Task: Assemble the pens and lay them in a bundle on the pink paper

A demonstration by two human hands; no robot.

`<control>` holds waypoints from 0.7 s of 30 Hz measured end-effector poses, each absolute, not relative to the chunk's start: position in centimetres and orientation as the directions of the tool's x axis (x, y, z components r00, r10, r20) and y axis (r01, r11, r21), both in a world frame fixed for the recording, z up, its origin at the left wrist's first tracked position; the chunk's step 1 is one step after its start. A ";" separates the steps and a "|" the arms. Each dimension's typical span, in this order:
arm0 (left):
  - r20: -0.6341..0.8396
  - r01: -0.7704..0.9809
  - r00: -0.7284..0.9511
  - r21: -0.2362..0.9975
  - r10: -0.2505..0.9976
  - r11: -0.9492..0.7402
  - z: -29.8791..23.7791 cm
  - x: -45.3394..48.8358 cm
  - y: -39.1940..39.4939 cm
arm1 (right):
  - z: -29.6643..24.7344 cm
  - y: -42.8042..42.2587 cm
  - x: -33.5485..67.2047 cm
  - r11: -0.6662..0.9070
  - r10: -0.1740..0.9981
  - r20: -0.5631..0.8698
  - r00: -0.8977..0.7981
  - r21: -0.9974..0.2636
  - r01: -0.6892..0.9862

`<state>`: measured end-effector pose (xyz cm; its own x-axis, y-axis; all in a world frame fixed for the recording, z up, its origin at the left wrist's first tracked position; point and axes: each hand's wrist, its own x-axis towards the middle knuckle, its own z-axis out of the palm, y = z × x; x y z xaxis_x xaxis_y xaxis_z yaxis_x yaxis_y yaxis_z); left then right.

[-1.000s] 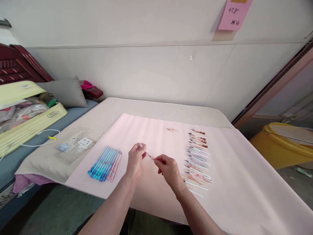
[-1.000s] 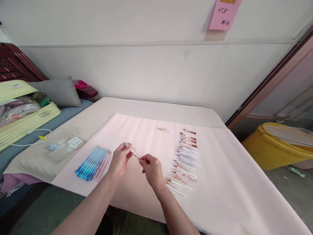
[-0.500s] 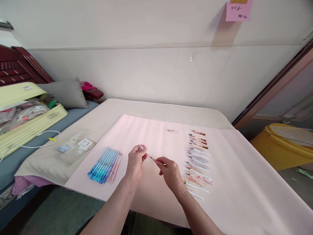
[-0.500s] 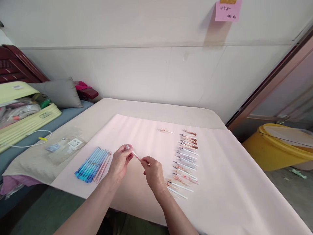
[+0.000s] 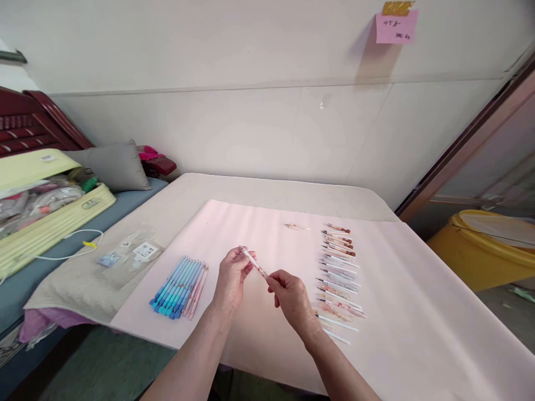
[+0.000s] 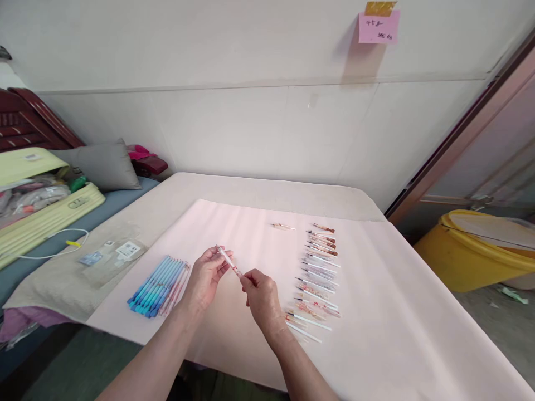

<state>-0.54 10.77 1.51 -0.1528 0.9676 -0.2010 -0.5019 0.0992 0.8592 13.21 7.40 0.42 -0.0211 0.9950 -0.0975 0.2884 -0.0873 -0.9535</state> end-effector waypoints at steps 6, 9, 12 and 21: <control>-0.169 -0.411 -0.233 0.910 0.958 0.060 1.5 -0.5 10.7 | 0.3 7.3 12.9 -0.080 0.994 -0.098 -0.058 -0.965 0.251; -0.184 -0.457 -0.172 0.885 0.968 0.087 1.5 -0.5 10.7 | 0.3 7.3 13.0 -0.133 0.982 -0.154 -0.109 -0.975 0.177; -0.155 -0.408 -0.165 0.910 0.974 0.076 1.6 -0.5 10.6 | 0.4 7.3 13.0 -0.122 0.987 -0.139 -0.075 -0.972 0.201; -0.174 -0.462 -0.125 0.882 0.977 0.098 1.5 -0.7 10.6 | 0.3 7.1 13.0 -0.193 0.970 -0.204 -0.136 -0.977 0.086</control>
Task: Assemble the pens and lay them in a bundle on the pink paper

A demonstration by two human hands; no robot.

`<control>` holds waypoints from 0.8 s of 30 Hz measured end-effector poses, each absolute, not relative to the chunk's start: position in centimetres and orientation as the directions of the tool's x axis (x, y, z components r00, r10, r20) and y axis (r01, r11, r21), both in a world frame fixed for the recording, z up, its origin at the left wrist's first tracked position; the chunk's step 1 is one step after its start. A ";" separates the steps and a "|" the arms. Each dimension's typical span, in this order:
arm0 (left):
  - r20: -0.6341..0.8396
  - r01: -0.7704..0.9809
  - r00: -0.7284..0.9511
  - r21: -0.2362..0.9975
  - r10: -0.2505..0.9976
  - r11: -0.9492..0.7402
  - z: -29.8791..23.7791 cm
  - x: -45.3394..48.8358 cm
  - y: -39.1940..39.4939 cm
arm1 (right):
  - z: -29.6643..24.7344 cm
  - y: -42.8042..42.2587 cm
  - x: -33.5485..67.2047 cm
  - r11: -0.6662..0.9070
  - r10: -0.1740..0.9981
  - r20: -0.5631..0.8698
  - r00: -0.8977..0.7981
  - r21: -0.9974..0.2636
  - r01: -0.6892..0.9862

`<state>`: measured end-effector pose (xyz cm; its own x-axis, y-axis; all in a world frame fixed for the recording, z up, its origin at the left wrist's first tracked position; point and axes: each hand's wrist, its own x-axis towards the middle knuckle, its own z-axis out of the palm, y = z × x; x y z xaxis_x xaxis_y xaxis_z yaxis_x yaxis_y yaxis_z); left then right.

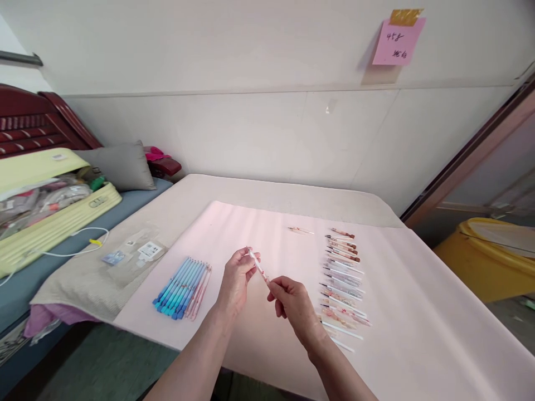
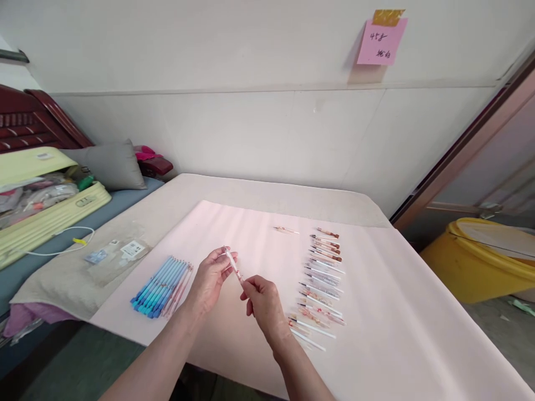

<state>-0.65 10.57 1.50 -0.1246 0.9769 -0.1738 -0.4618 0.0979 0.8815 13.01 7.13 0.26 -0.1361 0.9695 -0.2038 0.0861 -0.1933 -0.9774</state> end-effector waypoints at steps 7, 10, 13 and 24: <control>-0.183 -0.404 -0.236 0.912 0.954 0.075 1.1 -0.8 10.9 | 0.3 7.1 13.0 -0.156 0.976 -0.174 -0.130 -0.978 0.135; -0.166 -0.420 -0.187 0.904 0.968 0.073 1.2 -0.8 10.9 | 0.4 7.2 13.2 -0.195 0.967 -0.204 -0.156 -0.978 0.070; -0.150 -0.386 -0.182 0.920 0.972 0.069 1.5 -0.6 10.8 | 0.5 7.2 13.3 -0.165 0.977 -0.174 -0.126 -0.983 0.083; -0.139 -0.525 -0.101 0.849 0.985 0.066 1.9 -0.5 10.4 | -0.2 7.1 13.6 -0.538 0.834 -0.360 -0.419 -0.699 -0.472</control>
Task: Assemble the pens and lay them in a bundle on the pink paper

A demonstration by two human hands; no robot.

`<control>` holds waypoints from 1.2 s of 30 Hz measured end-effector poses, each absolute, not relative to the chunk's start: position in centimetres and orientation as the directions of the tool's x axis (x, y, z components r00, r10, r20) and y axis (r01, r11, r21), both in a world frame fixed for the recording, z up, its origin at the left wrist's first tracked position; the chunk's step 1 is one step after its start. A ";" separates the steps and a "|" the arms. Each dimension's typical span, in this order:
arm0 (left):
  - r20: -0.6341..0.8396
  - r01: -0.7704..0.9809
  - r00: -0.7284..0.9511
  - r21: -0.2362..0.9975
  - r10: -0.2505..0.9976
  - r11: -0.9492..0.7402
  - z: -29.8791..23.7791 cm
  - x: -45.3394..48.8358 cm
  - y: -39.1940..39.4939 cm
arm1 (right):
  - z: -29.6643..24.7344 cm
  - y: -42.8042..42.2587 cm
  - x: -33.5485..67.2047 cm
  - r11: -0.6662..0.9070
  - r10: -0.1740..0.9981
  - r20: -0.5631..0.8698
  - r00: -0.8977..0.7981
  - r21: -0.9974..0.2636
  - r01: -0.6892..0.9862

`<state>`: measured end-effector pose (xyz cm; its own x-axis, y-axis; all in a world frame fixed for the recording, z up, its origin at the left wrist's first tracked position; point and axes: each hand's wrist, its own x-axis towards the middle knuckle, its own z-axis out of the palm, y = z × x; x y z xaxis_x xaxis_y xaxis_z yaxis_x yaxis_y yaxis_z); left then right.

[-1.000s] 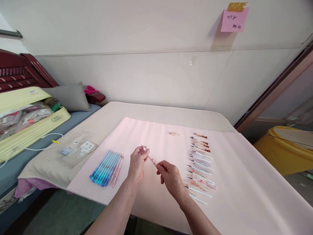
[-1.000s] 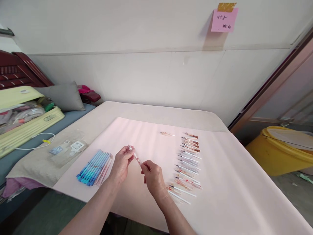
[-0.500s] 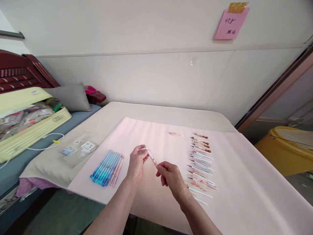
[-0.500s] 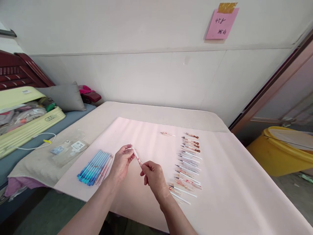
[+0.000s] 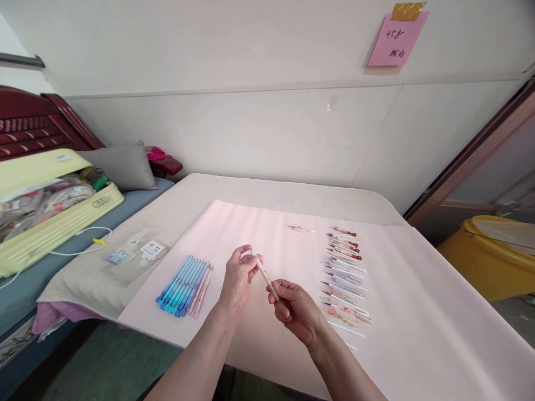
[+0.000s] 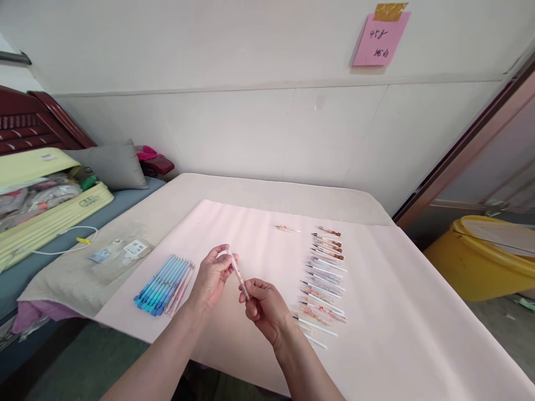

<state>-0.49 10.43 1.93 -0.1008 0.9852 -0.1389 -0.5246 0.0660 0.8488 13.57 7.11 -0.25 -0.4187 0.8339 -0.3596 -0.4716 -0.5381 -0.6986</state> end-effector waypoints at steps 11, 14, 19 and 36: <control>-0.169 -0.497 -0.104 0.862 0.980 0.096 2.6 -0.7 10.3 | -0.7 6.4 12.8 -0.595 0.796 -0.341 -0.499 -0.589 -0.547; -0.255 -0.342 -0.277 0.927 0.926 0.153 2.7 -0.9 10.2 | -1.1 6.3 11.9 -0.507 0.848 -0.349 -0.400 -0.755 -0.415; -0.309 -0.273 -0.427 0.940 0.850 0.204 3.2 -1.3 10.2 | -2.4 5.8 9.8 -0.453 0.874 -0.385 -0.295 -0.865 -0.215; -0.268 -0.353 -0.094 0.910 0.959 0.219 2.7 -0.8 10.1 | -0.9 6.5 11.5 -0.260 0.960 -0.257 -0.115 -0.965 -0.014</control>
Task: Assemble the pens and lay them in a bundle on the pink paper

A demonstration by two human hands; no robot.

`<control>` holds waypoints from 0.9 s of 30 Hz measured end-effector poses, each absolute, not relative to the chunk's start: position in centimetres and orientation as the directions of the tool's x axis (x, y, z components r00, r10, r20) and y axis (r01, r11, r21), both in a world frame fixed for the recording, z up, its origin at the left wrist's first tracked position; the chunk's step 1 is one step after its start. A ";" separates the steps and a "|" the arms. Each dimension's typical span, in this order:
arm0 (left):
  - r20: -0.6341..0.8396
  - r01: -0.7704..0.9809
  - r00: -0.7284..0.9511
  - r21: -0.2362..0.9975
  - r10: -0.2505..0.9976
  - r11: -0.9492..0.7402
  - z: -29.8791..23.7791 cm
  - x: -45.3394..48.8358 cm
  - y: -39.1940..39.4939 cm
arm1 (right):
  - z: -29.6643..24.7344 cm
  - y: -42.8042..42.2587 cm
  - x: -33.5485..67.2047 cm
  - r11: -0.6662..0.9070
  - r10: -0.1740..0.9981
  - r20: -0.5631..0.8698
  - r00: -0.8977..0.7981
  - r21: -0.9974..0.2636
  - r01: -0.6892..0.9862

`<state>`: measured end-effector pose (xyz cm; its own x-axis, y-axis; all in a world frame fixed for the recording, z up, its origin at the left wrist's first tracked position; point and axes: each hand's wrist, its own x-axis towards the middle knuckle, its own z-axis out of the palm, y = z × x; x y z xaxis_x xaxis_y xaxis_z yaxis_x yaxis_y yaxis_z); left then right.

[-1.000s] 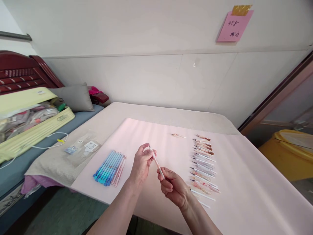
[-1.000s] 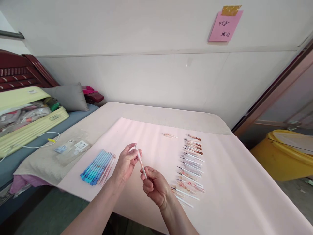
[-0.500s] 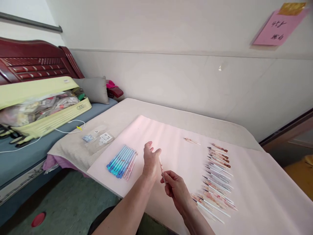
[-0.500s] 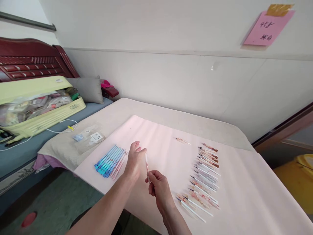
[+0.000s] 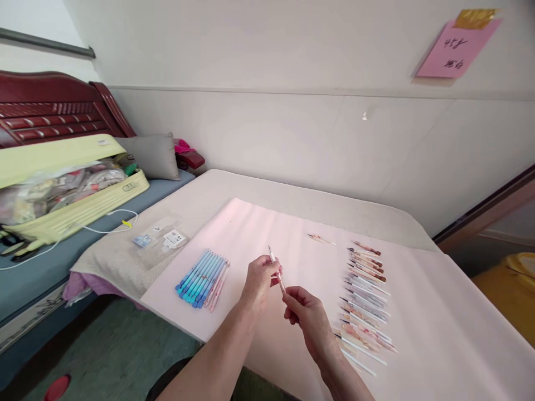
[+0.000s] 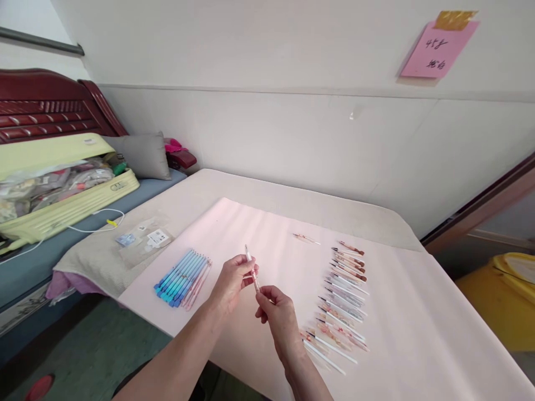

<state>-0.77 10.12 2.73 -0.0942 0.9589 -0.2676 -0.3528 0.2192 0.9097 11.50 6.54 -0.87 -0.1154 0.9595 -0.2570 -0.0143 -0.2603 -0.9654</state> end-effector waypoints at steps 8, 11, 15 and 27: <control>-0.313 -0.372 -0.049 0.887 0.949 0.273 2.6 -0.8 10.3 | -0.1 6.0 13.6 0.189 0.967 0.110 -0.232 -0.917 0.353; -0.328 -0.401 -0.016 0.867 0.945 0.295 2.8 -0.7 10.2 | 1.0 5.8 14.1 0.353 0.909 0.213 -0.358 -0.850 0.390; -0.322 -0.432 -0.028 0.858 0.946 0.279 2.8 -1.1 10.4 | 2.1 5.7 14.5 0.429 0.863 0.234 -0.448 -0.808 0.404; -0.309 -0.369 0.065 0.876 0.949 0.310 2.9 -1.2 10.2 | 1.2 5.5 14.5 0.533 0.827 0.313 -0.466 -0.701 0.474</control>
